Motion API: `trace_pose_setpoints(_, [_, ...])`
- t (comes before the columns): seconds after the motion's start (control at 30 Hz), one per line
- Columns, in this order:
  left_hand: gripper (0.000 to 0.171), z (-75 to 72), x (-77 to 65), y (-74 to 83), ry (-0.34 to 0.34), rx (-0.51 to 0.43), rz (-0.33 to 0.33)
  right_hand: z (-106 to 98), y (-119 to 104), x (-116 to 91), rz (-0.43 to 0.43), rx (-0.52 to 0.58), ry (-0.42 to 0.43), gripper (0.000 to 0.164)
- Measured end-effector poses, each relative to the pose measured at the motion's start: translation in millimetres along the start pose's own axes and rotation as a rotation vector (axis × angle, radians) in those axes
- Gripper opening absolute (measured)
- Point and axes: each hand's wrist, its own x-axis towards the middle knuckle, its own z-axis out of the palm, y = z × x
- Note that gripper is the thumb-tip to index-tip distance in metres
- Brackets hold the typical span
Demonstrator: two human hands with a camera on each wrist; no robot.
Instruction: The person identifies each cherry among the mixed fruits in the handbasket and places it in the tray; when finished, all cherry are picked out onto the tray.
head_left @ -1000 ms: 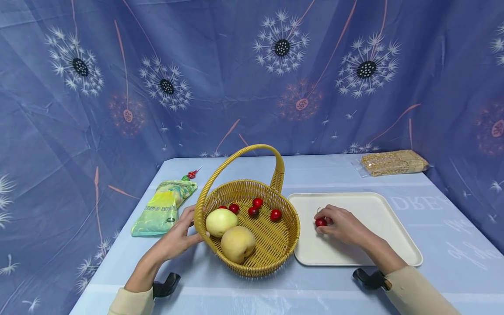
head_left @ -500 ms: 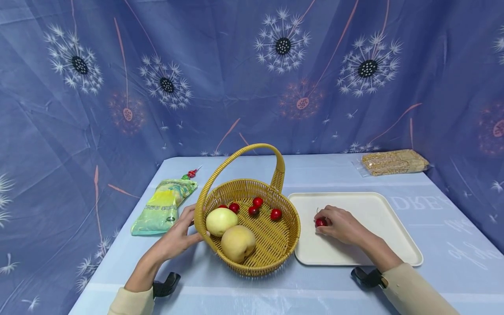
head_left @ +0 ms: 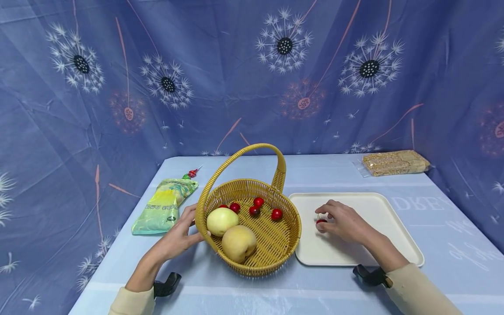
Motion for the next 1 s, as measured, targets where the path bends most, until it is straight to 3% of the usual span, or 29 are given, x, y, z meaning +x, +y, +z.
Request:
trace_pose_setpoints(0.23, [0.061,0.1,0.2,0.1,0.003,-0.001,-0.011,-15,-19,10,-0.061,-0.022,0.051,0.032])
trace_pose_setpoints(0.57, [0.059,0.4,0.1,-0.7,0.007,-0.01,-0.004,-36,-66,31,-0.162,0.02,0.037,0.038])
trace_pose_setpoints(1.0, [0.06,0.8,0.1,-0.6,0.003,-0.013,-0.014,-37,-113,69,-0.326,0.035,-0.02,0.039])
